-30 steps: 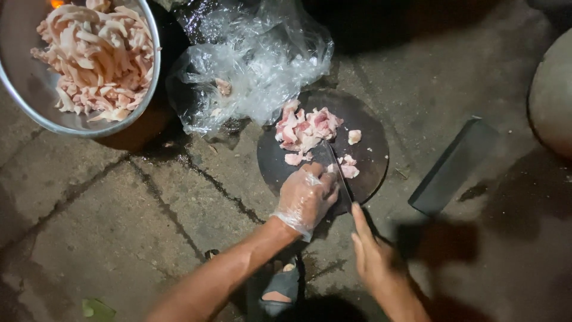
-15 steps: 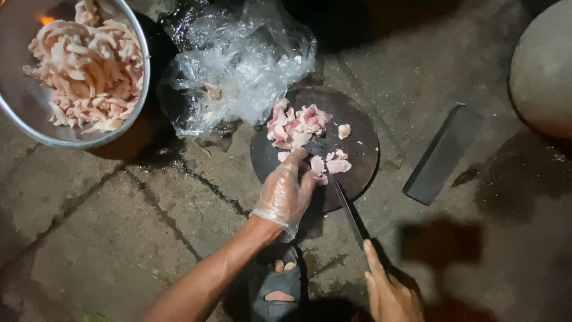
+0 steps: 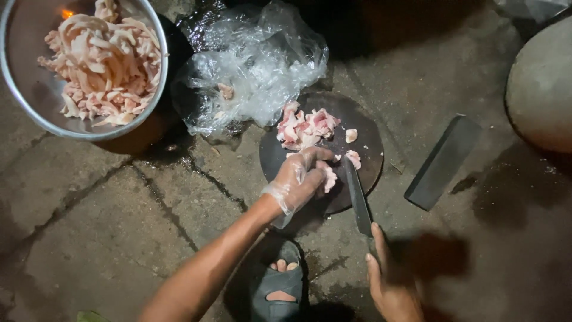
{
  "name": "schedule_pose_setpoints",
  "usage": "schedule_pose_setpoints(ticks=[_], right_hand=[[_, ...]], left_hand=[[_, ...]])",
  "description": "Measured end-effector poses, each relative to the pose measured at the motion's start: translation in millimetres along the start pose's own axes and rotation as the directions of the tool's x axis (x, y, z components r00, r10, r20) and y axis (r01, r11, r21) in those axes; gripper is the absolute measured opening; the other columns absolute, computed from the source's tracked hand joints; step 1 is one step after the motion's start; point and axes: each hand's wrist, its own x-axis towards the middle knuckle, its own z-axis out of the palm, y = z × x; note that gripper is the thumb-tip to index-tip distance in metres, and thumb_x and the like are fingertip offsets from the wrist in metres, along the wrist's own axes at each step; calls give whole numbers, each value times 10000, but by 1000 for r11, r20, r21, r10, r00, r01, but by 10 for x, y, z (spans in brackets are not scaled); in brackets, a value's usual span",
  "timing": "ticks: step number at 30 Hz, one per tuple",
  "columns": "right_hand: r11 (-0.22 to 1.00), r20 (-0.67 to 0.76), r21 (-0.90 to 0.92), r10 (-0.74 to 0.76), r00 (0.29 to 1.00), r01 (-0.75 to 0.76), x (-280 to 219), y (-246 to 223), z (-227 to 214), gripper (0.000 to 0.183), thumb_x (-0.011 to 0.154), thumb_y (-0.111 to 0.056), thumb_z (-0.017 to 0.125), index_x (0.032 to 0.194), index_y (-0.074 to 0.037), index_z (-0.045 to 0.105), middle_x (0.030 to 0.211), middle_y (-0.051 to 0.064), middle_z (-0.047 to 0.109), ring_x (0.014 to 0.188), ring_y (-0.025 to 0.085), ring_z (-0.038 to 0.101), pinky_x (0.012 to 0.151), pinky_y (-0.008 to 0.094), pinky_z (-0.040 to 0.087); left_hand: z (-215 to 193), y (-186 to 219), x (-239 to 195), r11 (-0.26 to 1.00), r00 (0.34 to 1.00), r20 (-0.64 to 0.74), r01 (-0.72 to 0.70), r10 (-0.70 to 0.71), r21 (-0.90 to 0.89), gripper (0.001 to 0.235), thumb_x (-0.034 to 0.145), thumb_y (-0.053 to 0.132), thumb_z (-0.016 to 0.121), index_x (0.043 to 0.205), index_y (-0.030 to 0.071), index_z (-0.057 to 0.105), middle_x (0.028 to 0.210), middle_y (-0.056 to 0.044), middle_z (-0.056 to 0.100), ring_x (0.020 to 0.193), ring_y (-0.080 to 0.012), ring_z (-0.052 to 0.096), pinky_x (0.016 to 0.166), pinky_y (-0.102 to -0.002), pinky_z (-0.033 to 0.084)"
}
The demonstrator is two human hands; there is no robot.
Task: Cutting and sorting meat pieces on a wooden board and placing them into a metal bowl.
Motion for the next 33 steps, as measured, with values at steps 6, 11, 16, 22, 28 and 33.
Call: schedule_pose_setpoints(ticks=[6, 11, 16, 22, 28, 33], right_hand=[[992, -32, 124, -3, 999, 7, -9, 34, 24, 718, 948, -301, 524, 1613, -312, 254, 539, -23, 654, 448, 152, 653, 434, 316, 544], [989, 48, 128, 73, 996, -78, -101, 48, -5, 734, 956, -262, 491, 1635, -278, 212, 669, -3, 774, 553, 196, 738, 555, 340, 585], [970, -44, 206, -125, 991, 132, -178, -25, 33, 716, 907, -151, 563, 1578, -164, 311, 1080, 143, 698, 813, 287, 762, 685, 435, 594], [962, -55, 170, -208, 977, 215, -99, -49, 46, 694, 884, -104, 595, 1544, -170, 389, 1077, 176, 775, 761, 296, 802, 609, 438, 589], [982, -79, 93, -158, 984, 166, -83, -99, 11, 701, 902, -124, 599, 1560, -164, 359, 829, 137, 772, 574, 239, 747, 506, 419, 553], [969, -174, 149, -169, 970, 196, -189, -57, 120, 713, 881, -95, 612, 1552, -107, 369, 934, 185, 798, 624, 291, 789, 554, 421, 587]], left_hand=[[28, 247, 108, 840, 981, 191, -92, -15, 535, 412, 797, -23, 634, 1194, 44, 722, 1089, -130, 787, 673, -208, 735, 630, -270, 667], [40, 176, -62, 714, 972, 42, -198, 231, 671, 304, 898, 58, 663, 1198, 11, 677, 1115, -180, 713, 857, -279, 733, 756, -338, 673], [170, -310, -151, 496, 982, 32, -121, 185, 860, 185, 852, 226, 760, 969, 88, 721, 860, -70, 671, 753, -246, 665, 656, -376, 603], [167, -201, -187, 532, 959, -98, -62, 267, 844, 138, 827, 173, 701, 872, 54, 753, 826, -82, 719, 661, -240, 676, 556, -355, 582], [106, -150, -250, 663, 984, -170, 96, 47, 742, 94, 839, 133, 715, 876, 54, 749, 760, -99, 757, 528, -211, 697, 479, -315, 623], [64, -104, -362, 684, 986, -157, 77, 55, 725, 365, 820, 81, 688, 1178, 14, 680, 1022, -167, 748, 543, -217, 706, 466, -299, 647]])
